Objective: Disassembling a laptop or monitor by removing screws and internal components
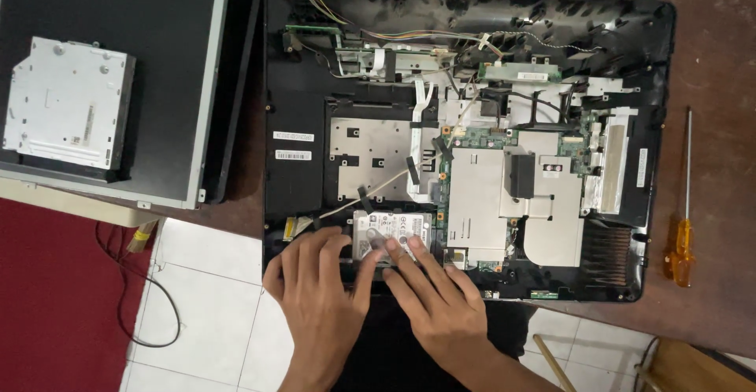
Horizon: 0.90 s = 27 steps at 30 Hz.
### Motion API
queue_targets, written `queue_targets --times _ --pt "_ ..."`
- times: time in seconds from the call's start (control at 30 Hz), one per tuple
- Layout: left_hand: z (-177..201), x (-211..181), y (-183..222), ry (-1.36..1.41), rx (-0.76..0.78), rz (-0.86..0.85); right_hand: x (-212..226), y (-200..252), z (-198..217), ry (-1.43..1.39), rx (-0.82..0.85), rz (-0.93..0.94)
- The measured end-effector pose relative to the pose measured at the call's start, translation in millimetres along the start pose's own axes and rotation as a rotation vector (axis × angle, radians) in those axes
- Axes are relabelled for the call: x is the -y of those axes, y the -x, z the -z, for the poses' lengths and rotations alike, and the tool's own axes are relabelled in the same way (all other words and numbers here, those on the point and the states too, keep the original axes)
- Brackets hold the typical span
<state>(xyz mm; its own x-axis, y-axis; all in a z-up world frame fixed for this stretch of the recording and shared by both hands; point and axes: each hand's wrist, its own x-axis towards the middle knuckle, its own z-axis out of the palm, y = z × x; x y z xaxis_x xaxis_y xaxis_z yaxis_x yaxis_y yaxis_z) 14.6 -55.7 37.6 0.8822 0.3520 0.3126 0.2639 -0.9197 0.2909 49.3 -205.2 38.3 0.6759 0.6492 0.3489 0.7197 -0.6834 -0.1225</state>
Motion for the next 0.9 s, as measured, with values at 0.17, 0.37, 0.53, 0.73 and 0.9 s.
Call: queue_targets --times 0.17,0.37,0.53,0.73,0.9 --pt "2 2 -2 0.024 0.013 0.056 -2 8 -7 0.102 0.002 0.036" --pt "-1 6 -1 0.039 0.000 0.042 4 25 -9 0.061 0.196 -0.061" --pt "-4 5 -4 0.052 -0.051 -0.019 -2 31 -18 0.130 0.167 0.038" --pt "-5 7 -10 0.052 -0.116 -0.111 0 28 -18 0.130 0.181 -0.024" --pt "-5 10 -11 0.091 -0.111 -0.108 4 17 -12 0.083 0.089 -0.076"
